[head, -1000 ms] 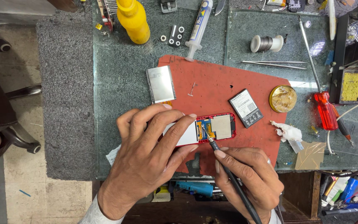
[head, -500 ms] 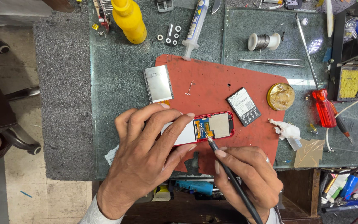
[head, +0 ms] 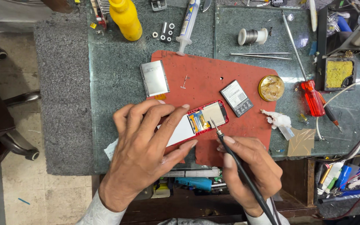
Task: The person works on an opened mobile phone on a red mat, pressing a white panel into the phone body and adjusting internal components by hand. They clean parts with cotton, apply adhesive from a glue tube, and use a soldering iron on the phone's internal board while holding the phone steady.
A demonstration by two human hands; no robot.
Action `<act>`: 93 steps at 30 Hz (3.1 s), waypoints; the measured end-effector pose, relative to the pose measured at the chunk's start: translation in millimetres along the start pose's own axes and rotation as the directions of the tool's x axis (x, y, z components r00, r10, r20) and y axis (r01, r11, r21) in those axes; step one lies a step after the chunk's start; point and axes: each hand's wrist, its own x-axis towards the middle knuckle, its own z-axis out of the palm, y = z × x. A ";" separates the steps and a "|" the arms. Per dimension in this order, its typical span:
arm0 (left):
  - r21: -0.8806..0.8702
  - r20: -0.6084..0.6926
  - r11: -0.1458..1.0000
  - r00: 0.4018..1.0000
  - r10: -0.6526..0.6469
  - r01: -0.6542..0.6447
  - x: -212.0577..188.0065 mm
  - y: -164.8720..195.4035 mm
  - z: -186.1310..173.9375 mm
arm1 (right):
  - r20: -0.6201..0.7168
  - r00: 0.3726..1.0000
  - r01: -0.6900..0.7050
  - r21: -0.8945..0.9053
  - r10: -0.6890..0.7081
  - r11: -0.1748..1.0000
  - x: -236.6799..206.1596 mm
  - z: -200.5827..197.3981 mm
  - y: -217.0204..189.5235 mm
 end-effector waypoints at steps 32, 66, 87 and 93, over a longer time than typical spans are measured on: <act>-0.033 0.056 0.999 0.998 -0.023 0.025 -10.8 5.2 6.2 | 0.000 0.998 0.061 -0.061 -0.062 0.996 1.4 12.2 -9.1; -0.052 0.065 0.998 0.997 -0.034 0.037 -11.5 5.6 6.2 | -0.002 0.998 0.069 -0.052 -0.069 0.996 2.0 12.6 -9.0; -0.055 0.066 0.998 0.998 -0.023 0.026 -11.5 4.7 8.0 | 0.000 1.000 0.018 -0.074 -0.018 0.997 1.3 12.9 -12.3; -0.067 0.063 0.997 0.998 -0.028 0.033 -11.7 4.5 8.2 | -0.004 1.000 0.009 -0.082 -0.009 0.997 0.5 12.2 -12.1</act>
